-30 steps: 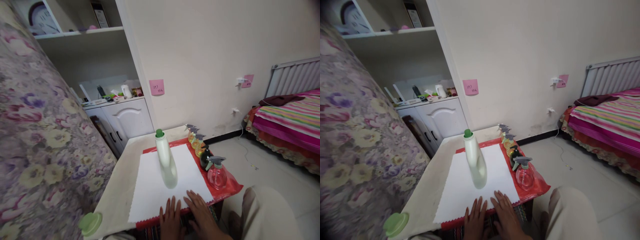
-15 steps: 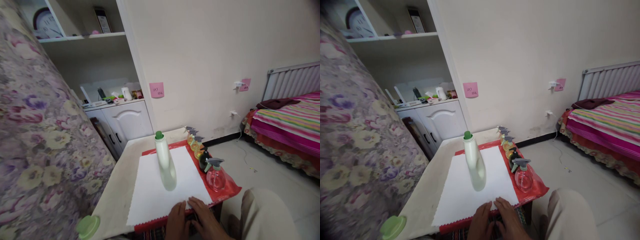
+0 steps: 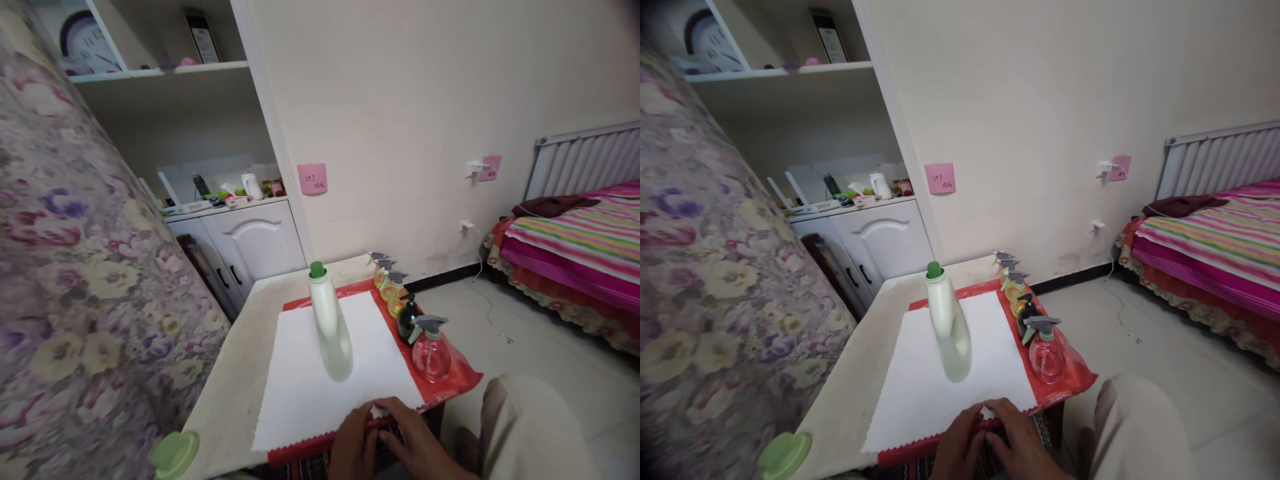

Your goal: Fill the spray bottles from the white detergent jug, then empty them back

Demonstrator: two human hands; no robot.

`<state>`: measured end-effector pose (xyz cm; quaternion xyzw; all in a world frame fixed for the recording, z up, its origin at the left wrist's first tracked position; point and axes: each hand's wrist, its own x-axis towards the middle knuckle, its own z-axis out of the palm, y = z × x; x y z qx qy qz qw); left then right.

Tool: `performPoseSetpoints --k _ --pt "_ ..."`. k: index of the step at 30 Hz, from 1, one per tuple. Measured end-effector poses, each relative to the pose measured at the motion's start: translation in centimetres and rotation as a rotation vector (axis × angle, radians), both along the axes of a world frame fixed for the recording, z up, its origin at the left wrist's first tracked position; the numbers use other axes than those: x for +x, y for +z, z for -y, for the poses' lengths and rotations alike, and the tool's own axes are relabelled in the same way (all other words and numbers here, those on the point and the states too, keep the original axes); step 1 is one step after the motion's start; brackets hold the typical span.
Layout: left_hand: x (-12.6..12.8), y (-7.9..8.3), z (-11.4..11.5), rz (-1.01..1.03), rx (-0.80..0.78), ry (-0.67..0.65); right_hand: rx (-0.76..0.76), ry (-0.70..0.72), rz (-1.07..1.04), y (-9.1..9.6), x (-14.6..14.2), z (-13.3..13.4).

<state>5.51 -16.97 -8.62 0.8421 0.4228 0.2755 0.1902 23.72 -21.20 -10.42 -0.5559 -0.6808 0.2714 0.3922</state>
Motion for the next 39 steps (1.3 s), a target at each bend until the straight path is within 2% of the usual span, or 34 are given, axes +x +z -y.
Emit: performPoseSetpoints --k 8,13,16,19,24,33,39 --pt "1.6 5.9 1.1 0.267 -0.173 -0.015 -0.010 0.030 -0.217 6.3 -0.5 1.0" --pt "1.9 8.5 1.7 0.335 -0.260 -0.024 0.034 0.033 -0.366 9.7 -0.6 1.5" --pt "2.1 9.8 2.2 0.385 -0.298 -0.033 0.035 0.062 -0.431 11.2 -0.6 1.8" --pt "2.5 10.6 2.7 0.447 -0.263 0.005 0.040 0.069 -0.455 11.9 -0.5 2.0" --pt "3.2 11.3 3.4 0.543 -0.143 0.113 0.080 0.000 -0.439 12.7 -0.2 2.2" --pt "3.6 13.7 3.7 0.524 -0.119 0.166 0.210 -0.117 -0.349 14.9 0.5 2.4" --pt "4.1 14.2 4.0 0.479 -0.062 0.203 0.271 -0.189 -0.227 15.6 1.0 2.6"
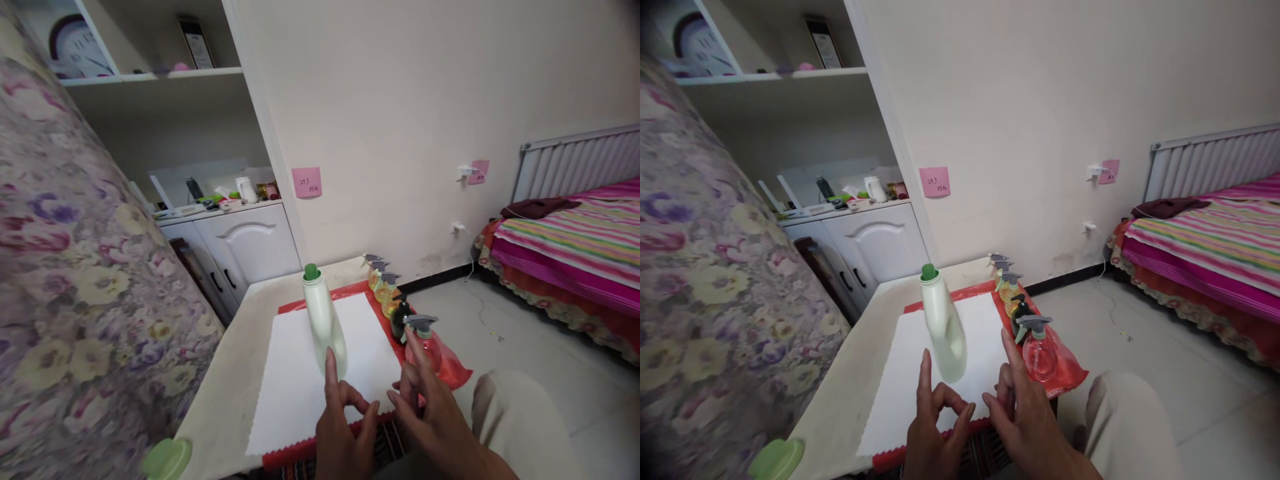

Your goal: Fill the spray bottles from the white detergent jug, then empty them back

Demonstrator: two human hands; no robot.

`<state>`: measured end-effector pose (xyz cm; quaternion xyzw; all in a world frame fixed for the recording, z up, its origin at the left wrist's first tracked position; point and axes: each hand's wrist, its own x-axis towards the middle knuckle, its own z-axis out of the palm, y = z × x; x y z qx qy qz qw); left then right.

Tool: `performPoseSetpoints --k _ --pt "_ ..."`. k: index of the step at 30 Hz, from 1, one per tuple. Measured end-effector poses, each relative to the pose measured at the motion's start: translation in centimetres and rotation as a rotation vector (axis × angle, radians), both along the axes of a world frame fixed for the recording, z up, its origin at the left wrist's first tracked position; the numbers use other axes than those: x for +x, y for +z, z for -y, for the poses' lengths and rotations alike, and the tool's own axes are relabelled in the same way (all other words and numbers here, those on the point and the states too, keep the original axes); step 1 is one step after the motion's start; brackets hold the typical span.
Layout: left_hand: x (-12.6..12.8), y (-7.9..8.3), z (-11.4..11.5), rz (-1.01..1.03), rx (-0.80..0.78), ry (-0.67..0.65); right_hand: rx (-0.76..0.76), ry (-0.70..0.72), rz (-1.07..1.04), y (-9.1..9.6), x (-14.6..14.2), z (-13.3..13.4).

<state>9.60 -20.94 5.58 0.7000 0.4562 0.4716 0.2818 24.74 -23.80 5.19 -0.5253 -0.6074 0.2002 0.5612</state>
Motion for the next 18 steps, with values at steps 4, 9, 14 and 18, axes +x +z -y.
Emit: performPoseSetpoints --k 4,9,14,18 --pt "-0.07 0.17 -0.13 -0.056 0.018 0.021 0.021 -0.004 0.052 0.04 -0.08 -0.06" --pt "-0.28 0.52 -0.42 -0.128 0.039 0.005 0.010 -0.011 0.081 0.15 0.04 -0.20" --pt "-0.06 0.53 -0.68 -0.143 0.057 0.034 -0.014 -0.008 0.098 0.48 0.44 -0.27" --pt "0.11 0.28 -0.94 -0.164 0.058 0.053 -0.037 -0.003 0.110 0.57 0.71 -0.36"
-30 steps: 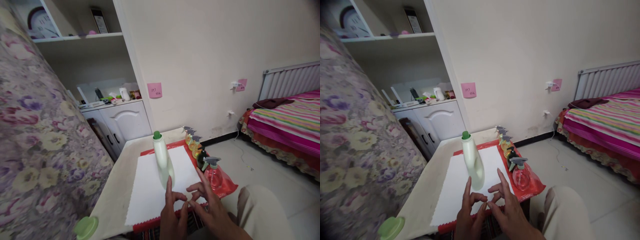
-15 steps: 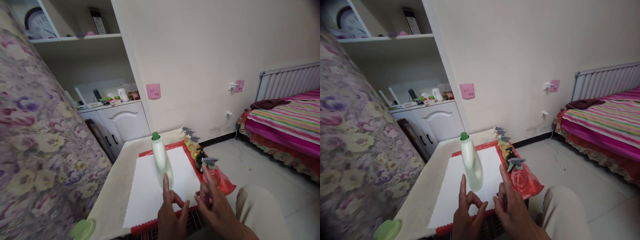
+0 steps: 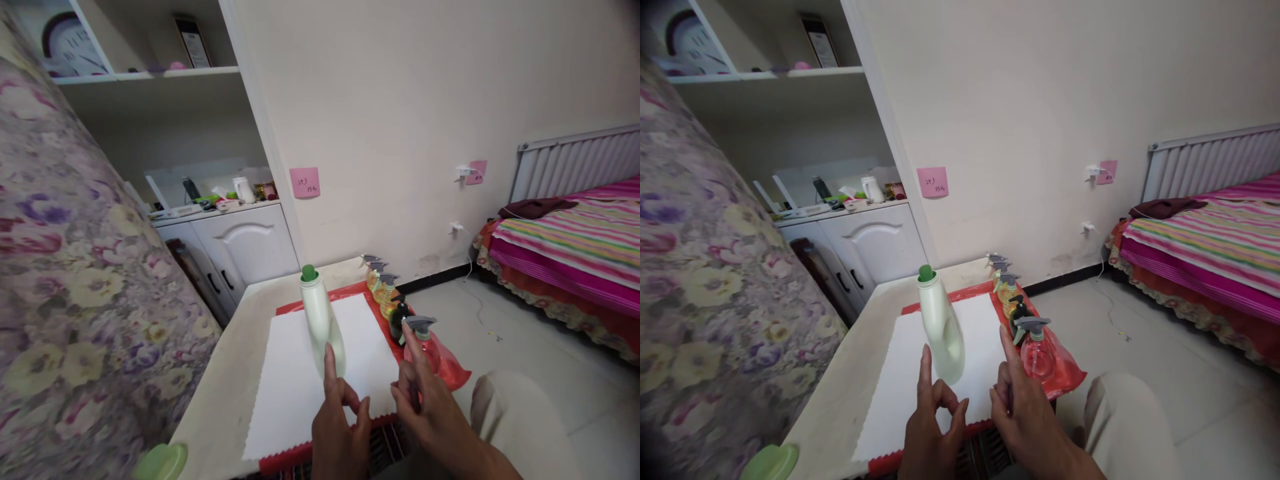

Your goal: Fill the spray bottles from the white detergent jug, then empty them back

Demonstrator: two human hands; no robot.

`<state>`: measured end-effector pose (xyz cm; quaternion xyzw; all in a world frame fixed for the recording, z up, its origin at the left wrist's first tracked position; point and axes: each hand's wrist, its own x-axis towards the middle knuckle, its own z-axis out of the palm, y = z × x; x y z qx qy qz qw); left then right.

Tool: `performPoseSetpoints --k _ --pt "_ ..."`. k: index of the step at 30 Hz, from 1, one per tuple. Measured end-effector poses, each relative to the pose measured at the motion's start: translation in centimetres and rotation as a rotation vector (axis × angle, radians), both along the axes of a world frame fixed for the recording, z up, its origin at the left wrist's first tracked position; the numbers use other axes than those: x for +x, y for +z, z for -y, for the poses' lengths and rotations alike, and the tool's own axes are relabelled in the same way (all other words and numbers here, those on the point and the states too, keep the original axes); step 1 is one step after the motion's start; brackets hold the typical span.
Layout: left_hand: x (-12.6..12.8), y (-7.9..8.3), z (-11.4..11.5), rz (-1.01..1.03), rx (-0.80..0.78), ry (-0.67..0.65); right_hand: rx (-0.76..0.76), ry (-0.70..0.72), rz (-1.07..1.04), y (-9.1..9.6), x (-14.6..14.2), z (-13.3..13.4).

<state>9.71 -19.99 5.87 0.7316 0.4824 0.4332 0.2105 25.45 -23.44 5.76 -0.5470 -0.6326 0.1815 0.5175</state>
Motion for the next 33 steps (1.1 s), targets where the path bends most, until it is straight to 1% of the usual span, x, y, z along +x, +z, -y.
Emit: performPoseSetpoints --k 8,15,26,33 --pt "0.0 -0.2 -0.4 -0.013 -0.044 -0.007 -0.009 -0.005 0.015 0.1 0.3 -0.3" --pt "0.0 -0.2 -0.8 -0.034 -0.035 0.007 -0.017 0.001 0.006 -0.1 0.4 -0.3" --pt "0.1 0.6 -1.0 -0.044 -0.067 -0.051 -0.024 0.008 0.018 0.2 0.7 -0.5" --pt "0.2 0.3 -1.5 -0.059 -0.067 -0.021 -0.046 0.023 0.015 -0.2 0.9 -1.2"
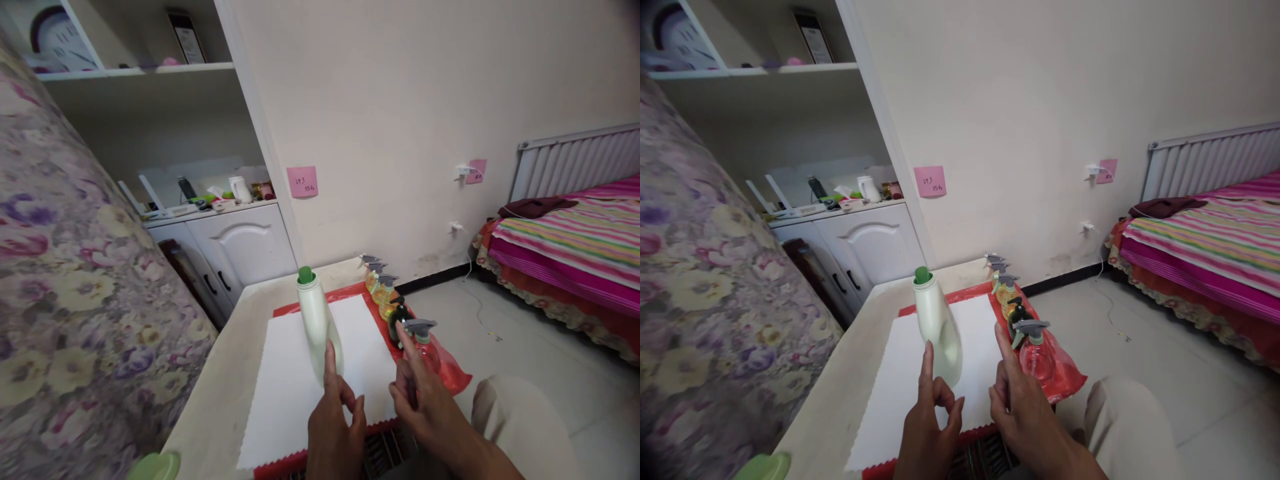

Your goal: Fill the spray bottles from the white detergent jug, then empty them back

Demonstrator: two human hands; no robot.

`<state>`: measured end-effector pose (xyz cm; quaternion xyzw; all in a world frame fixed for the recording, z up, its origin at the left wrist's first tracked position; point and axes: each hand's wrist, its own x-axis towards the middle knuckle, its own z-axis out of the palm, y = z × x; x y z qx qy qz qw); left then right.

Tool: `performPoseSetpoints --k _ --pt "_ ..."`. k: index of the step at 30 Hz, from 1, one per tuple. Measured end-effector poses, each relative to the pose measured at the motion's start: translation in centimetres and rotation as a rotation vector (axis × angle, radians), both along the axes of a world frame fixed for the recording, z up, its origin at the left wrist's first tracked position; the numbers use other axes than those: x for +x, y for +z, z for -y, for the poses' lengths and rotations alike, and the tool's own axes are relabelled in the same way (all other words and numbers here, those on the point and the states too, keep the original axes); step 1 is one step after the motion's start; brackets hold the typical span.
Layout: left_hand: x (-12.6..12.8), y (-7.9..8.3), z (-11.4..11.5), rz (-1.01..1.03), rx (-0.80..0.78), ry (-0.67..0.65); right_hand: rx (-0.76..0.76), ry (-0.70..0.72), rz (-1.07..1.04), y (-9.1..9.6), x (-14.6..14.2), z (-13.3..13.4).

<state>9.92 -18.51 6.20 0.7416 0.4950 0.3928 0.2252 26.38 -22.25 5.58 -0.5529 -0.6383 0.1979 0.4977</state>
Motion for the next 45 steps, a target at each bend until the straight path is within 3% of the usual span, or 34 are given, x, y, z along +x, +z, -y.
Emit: performPoseSetpoints --k 31,45 --pt "1.0 0.0 -3.2 -0.048 0.006 0.020 -0.038 -0.010 0.021 -1.1 1.1 -3.5" --pt "1.5 0.6 -3.1 -0.004 0.003 0.003 -0.088 0.010 0.010 1.3 0.7 -3.3"
